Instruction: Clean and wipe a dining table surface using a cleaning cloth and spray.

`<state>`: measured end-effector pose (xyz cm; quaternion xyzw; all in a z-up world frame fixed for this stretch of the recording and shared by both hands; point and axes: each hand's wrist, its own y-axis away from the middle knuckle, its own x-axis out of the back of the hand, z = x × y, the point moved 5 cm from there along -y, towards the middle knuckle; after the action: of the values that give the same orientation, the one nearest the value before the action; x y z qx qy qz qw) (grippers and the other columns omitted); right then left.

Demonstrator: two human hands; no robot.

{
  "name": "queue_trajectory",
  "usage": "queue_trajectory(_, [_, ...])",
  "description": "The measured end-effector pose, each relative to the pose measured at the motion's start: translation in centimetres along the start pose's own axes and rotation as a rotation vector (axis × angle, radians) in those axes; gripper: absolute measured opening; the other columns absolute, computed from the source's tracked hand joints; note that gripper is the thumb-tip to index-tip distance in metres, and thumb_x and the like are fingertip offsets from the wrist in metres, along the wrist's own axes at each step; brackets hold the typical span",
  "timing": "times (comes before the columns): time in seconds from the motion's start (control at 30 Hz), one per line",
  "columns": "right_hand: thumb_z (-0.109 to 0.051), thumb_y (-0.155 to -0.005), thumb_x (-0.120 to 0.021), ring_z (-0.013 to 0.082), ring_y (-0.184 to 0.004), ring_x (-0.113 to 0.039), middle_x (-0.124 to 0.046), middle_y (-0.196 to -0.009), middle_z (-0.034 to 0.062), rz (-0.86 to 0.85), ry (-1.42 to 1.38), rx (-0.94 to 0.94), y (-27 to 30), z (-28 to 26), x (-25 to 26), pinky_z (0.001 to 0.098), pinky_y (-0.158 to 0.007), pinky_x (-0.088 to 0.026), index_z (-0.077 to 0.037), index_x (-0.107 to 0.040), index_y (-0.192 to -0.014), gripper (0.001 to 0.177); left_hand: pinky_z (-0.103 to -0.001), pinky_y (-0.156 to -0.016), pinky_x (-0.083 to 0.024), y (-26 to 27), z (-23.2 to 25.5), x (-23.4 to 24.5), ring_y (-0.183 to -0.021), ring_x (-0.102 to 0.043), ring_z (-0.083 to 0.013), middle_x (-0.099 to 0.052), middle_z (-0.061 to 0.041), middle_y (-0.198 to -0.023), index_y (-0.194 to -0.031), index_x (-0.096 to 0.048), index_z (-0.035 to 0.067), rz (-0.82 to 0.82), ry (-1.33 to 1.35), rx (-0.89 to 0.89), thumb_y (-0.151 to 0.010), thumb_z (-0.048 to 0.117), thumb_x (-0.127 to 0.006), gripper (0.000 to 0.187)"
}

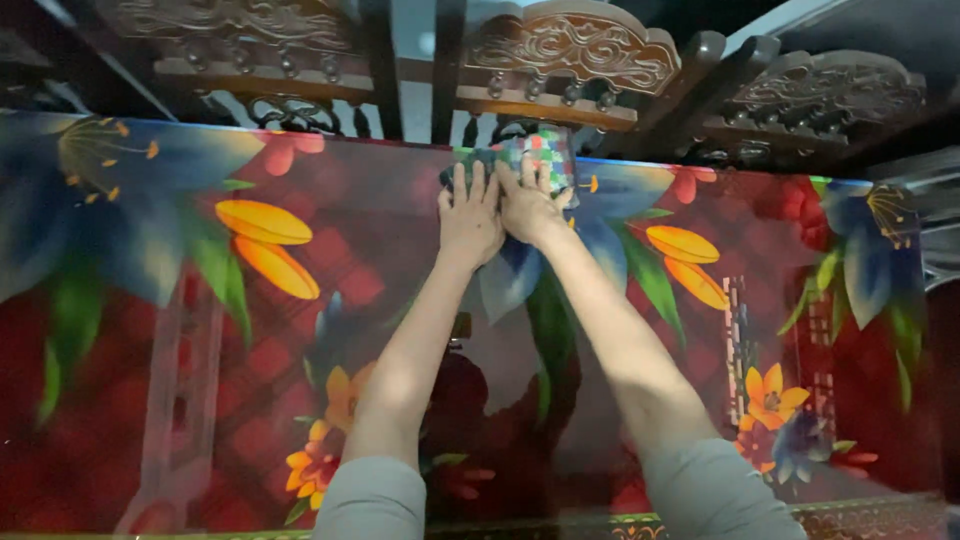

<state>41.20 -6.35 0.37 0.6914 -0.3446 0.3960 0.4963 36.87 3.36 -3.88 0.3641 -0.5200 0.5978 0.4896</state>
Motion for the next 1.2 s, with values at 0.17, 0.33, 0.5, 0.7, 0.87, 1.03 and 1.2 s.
queue_trajectory(0.17, [-0.035,-0.107,-0.045,0.0332,-0.16,-0.003,-0.005,-0.175,0.008,0.112,0.018,-0.153,-0.7,8.7,1.7,0.0797,-0.115,-0.01,-0.041,-0.022,-0.165,0.063,-0.06,-0.117,-0.015,-5.1,7.9,-0.4,-0.157,0.013,-0.0414,-0.001,-0.013,-0.174,-0.166,-0.022,0.018,-0.496,0.154,0.008,-0.102,0.038,-0.048,0.072])
queue_trajectory(0.33, [-0.037,-0.109,-0.045,0.038,-0.159,-0.004,-0.007,-0.174,0.0118,0.151,-0.11,-0.212,-0.2,19.8,2.5,0.0823,-0.114,-0.01,-0.038,-0.021,-0.166,0.063,-0.056,-0.117,-0.018,-8.2,16.8,-4.1,-0.158,0.0,-0.0428,-0.015,-0.017,-0.172,-0.163,-0.027,0.017,-0.379,0.174,-0.154,-0.103,0.029,-0.039,0.062])
queue_trajectory(0.5, [-0.041,-0.109,-0.043,0.0397,-0.159,-0.002,-0.005,-0.174,0.0134,0.154,-0.168,-0.334,3.4,25.9,2.8,0.0825,-0.115,-0.011,-0.037,-0.018,-0.167,0.064,-0.056,-0.119,-0.014,-8.6,23.8,-5.3,-0.158,0.005,-0.0409,-0.011,-0.014,-0.173,-0.164,-0.025,0.019,-0.46,0.215,-0.235,-0.102,0.026,-0.038,0.065])
queue_trajectory(0.7, [-0.047,-0.11,-0.03,0.0393,-0.159,-0.003,-0.008,-0.174,0.0139,0.193,-0.127,-0.423,7.7,26.6,1.0,0.0823,-0.114,-0.014,-0.039,-0.014,-0.167,0.059,-0.053,-0.118,-0.018,-5.3,25.6,-3.7,-0.158,-0.003,-0.0389,-0.019,-0.013,-0.172,-0.163,-0.029,0.018,-0.397,0.199,-0.332,-0.103,0.024,-0.04,0.061])
queue_trajectory(0.87, [-0.049,-0.109,-0.028,0.0403,-0.159,0.002,-0.001,-0.174,0.0122,0.115,-0.121,-0.511,9.9,25.2,-1.8,0.0846,-0.112,-0.011,-0.044,-0.009,-0.166,0.06,-0.052,-0.119,-0.016,-1.2,24.4,-4.8,-0.16,0.003,-0.0371,-0.01,-0.013,-0.174,-0.166,-0.021,0.016,-0.503,0.238,-0.366,-0.102,0.022,-0.038,0.067])
queue_trajectory(1.03, [-0.038,-0.108,-0.029,0.0435,-0.158,0.0,-0.003,-0.174,0.0138,0.08,-0.058,-0.482,10.5,20.2,-2.5,0.0827,-0.111,-0.018,-0.041,-0.008,-0.167,0.063,-0.051,-0.119,-0.019,1.9,20.3,-3.9,-0.16,-0.004,-0.035,-0.017,-0.013,-0.173,-0.164,-0.027,0.015,-0.426,0.318,-0.296,-0.099,0.02,-0.041,0.066])
queue_trajectory(1.2, [-0.039,-0.104,-0.03,0.0471,-0.157,0.004,0.003,-0.174,0.0145,0.033,-0.03,-0.42,8.7,14.8,-2.1,0.0874,-0.107,-0.016,-0.042,-0.006,-0.166,0.066,-0.051,-0.117,-0.021,1.9,15.1,-3.5,-0.16,-0.007,-0.035,-0.02,-0.013,-0.172,-0.162,-0.031,0.015,-0.377,0.304,-0.242,-0.098,0.02,-0.043,0.065])
